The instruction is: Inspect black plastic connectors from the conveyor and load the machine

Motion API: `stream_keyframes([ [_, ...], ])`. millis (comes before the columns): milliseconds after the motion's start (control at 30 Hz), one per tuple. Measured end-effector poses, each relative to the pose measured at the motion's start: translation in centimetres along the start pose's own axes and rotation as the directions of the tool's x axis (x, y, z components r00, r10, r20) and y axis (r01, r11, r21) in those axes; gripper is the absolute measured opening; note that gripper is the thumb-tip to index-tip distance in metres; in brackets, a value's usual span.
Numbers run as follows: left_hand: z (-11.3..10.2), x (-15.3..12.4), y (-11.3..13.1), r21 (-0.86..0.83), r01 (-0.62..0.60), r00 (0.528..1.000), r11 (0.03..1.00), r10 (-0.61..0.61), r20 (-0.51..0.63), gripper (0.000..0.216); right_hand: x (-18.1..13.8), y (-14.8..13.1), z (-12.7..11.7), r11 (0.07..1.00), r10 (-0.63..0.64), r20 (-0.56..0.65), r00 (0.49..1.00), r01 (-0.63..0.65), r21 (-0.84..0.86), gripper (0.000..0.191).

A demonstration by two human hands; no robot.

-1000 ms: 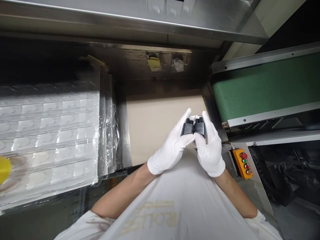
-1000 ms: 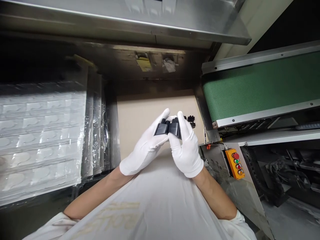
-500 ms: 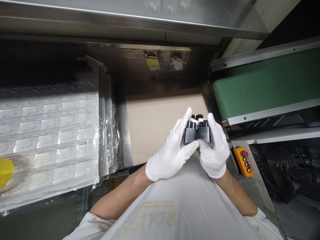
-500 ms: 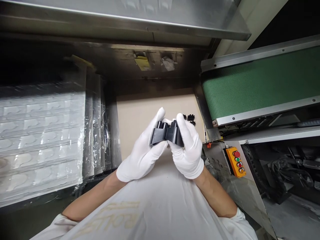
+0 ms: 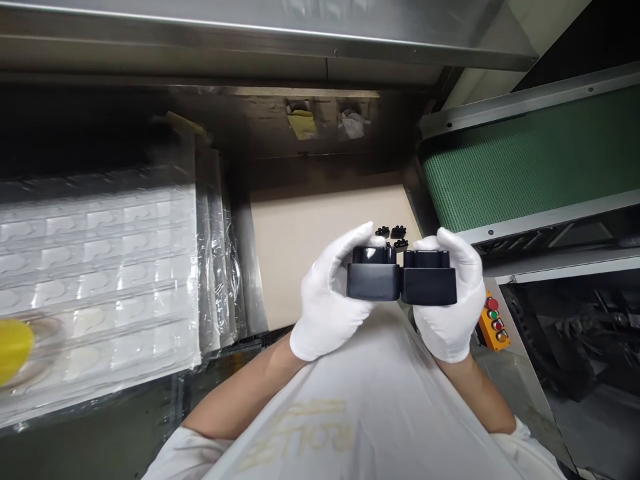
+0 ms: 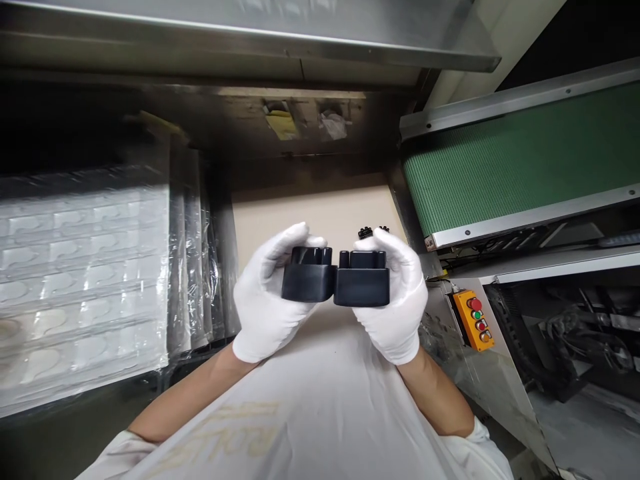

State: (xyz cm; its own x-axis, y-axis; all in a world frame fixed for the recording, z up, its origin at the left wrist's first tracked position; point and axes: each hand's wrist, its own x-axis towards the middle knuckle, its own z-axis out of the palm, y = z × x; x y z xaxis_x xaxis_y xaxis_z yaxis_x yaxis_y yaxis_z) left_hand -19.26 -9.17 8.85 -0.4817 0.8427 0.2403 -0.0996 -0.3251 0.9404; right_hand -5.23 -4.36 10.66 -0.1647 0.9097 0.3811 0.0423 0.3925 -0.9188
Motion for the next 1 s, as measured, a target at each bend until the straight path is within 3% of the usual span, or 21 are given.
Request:
stream_keyframes([
  [367, 0.1, 0.2, 0.6, -0.045, 0.11, 0.993, 0.993, -0.111, -0.028, 0.066, -0.1, 0.2, -0.1, 0.998, 0.021, 0.032, 0.999, -0.023, 0.056, 0.055],
  [1000, -0.8, 0.5, -0.4, 0.067, 0.008, 0.999, 0.998, -0.011, 0.045, 0.073, -0.1, 0.4, -0.6, 0.999, -0.01, 0.077, 0.997, 0.007, 0.044, 0.06],
])
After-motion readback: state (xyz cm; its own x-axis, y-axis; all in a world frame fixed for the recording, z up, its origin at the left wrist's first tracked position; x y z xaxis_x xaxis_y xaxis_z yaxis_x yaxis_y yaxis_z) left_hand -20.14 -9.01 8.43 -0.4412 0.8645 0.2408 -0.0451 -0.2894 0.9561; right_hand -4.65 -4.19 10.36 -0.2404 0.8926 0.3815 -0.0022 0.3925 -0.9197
